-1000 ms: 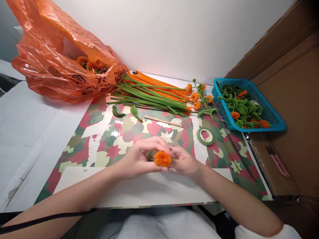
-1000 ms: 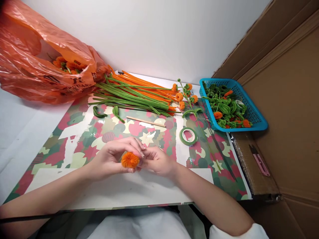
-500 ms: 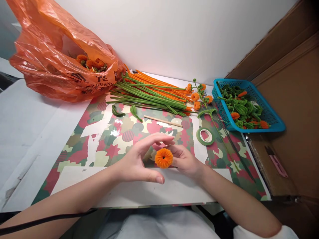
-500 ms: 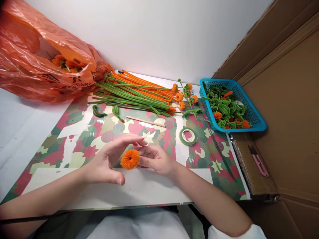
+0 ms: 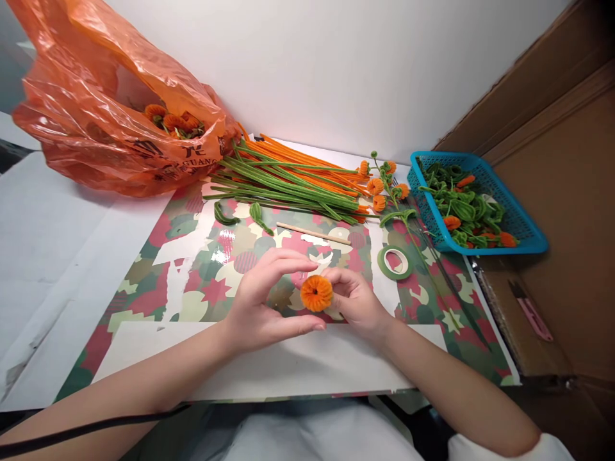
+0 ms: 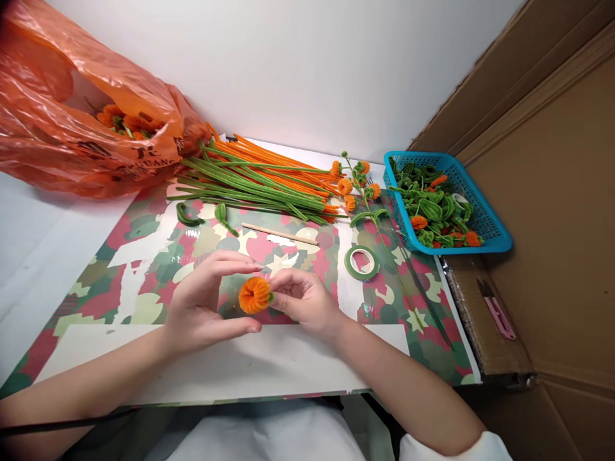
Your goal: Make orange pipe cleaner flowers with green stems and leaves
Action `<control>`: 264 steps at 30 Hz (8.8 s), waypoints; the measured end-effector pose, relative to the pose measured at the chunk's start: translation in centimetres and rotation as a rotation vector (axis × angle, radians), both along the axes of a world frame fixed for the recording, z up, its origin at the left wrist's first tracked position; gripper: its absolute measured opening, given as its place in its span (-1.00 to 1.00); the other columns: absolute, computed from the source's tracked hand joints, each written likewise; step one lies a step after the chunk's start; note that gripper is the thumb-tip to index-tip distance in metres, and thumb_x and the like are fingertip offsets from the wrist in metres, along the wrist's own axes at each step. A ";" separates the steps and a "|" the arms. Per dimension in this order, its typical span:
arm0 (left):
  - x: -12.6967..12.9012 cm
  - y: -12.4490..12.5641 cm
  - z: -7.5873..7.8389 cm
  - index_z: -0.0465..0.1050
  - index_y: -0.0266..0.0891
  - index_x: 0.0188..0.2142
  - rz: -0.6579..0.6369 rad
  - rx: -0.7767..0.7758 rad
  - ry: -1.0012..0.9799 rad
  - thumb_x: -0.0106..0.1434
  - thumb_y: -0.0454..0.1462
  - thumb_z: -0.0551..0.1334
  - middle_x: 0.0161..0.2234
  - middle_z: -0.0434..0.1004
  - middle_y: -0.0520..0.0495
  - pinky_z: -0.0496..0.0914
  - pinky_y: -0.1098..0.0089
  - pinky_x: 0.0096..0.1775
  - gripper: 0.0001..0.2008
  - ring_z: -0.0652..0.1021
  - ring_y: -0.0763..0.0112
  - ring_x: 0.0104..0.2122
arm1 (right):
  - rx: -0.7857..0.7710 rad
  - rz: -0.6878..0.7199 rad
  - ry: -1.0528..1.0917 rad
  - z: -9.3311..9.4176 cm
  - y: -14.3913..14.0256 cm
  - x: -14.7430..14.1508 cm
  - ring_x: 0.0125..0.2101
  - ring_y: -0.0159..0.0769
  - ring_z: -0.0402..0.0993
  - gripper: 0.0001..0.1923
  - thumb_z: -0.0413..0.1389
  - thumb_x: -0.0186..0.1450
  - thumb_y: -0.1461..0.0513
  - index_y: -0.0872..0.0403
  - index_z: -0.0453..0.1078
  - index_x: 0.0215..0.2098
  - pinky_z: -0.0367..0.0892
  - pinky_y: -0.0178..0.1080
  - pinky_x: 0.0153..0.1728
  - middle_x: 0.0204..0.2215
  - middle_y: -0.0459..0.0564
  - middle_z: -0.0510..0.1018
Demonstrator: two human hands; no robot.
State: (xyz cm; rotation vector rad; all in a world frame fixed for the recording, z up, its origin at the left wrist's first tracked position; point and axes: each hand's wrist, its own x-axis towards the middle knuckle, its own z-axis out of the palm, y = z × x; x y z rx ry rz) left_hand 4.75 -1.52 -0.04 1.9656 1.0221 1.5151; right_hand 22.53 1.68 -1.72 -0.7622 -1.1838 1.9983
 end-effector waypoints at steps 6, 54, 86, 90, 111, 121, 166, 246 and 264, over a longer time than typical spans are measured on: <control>0.1 0.1 0.5 0.49 -0.14 -0.11 0.019 0.048 0.050 0.06 -0.08 0.42 -0.27 0.57 -0.11 0.42 0.30 -0.23 -0.59 0.54 0.30 -0.29 | -0.018 0.050 0.022 0.1 -0.1 0.1 -0.30 -0.34 0.47 -0.74 0.36 0.06 0.07 0.05 0.49 -0.42 0.40 -0.27 -0.25 -0.38 -0.05 0.54; 0.3 -0.1 0.2 0.41 -0.21 -0.29 0.058 -0.237 -0.030 0.18 -0.38 0.25 -0.32 0.42 -0.04 0.40 0.36 -0.25 -0.90 0.47 0.37 -0.27 | -0.011 -0.173 -0.014 -0.3 -0.2 0.2 -0.59 -0.49 0.26 -0.76 0.36 0.03 0.16 0.08 0.40 -0.55 0.17 -0.38 -0.58 -0.61 -0.17 0.40; -0.4 1.6 -0.1 0.54 -0.29 -0.40 -0.209 -1.232 -0.956 0.13 -0.16 0.32 -0.40 0.52 -0.07 0.46 0.43 -0.26 -0.80 0.50 0.40 -0.35 | 0.068 -0.055 -0.015 -0.4 -0.4 1.0 -0.46 -0.36 0.35 -0.61 0.05 0.28 -0.07 0.07 0.48 -0.33 0.21 -0.29 -0.44 -0.50 -0.03 0.46; -0.4 1.5 -0.3 0.52 -0.30 -0.34 -0.204 -1.206 -0.854 0.15 -0.13 0.31 -0.35 0.51 -0.09 0.47 0.41 -0.23 -0.76 0.51 0.37 -0.31 | 0.102 -0.131 -0.125 -0.6 -0.4 0.6 -0.49 -0.41 0.33 -0.70 0.16 0.23 -0.01 0.04 0.43 -0.28 0.23 -0.33 -0.48 -0.47 -0.08 0.44; 0.6 0.6 0.0 0.43 -0.26 -0.35 -0.223 -0.856 -0.376 0.19 -0.17 0.33 -0.37 0.52 -0.03 0.42 0.45 -0.32 -0.81 0.51 0.44 -0.37 | 1.059 -0.185 -0.563 0.3 0.9 0.4 -0.58 -0.41 0.12 -0.75 -0.03 0.23 0.34 0.05 0.12 -0.59 0.07 -0.29 -0.45 -0.66 -0.18 0.20; 0.8 0.3 0.0 0.44 -0.26 -0.36 -0.178 -0.836 -0.373 0.17 -0.14 0.34 -0.33 0.56 -0.07 0.42 0.46 -0.34 -0.77 0.53 0.42 -0.36 | 0.894 -0.212 -0.467 0.6 0.9 0.4 -0.64 -0.43 0.09 -0.75 -0.02 0.17 0.31 0.04 0.11 -0.65 0.09 -0.31 -0.53 -0.71 -0.19 0.19; 0.5 1.1 -0.8 0.55 -0.20 -0.28 -0.269 -1.093 -0.628 0.10 -0.18 0.41 -0.35 0.55 0.01 0.50 0.49 -0.33 -0.79 0.53 0.53 -0.43 | 1.126 -0.072 -0.698 2.3 1.6 2.1 -0.54 -0.37 0.24 -0.79 -0.02 0.30 0.24 0.06 0.24 -0.50 0.08 -0.23 -0.33 -0.62 -0.13 0.38; -0.1 0.0 0.5 0.47 -0.14 -0.10 -0.183 -0.352 -0.053 0.24 -0.40 0.23 -0.26 0.37 -0.09 0.55 0.46 -0.35 -0.75 0.46 0.41 -0.26 | 1.229 -0.374 -0.343 1.2 0.3 1.0 -0.44 -0.30 0.52 -0.88 0.17 0.26 0.29 0.04 0.42 -0.21 0.44 -0.21 -0.37 -0.42 0.01 0.62; 0.4 -0.1 0.9 0.48 -0.18 -0.24 -0.135 -0.372 -0.113 0.23 -0.41 0.23 -0.31 0.35 -0.07 0.55 0.48 -0.39 -0.86 0.46 0.42 -0.30 | 1.241 -0.367 -0.311 1.0 0.2 0.9 -0.39 -0.28 0.56 -0.89 0.12 0.32 0.26 0.04 0.45 -0.19 0.45 -0.20 -0.35 -0.42 0.00 0.63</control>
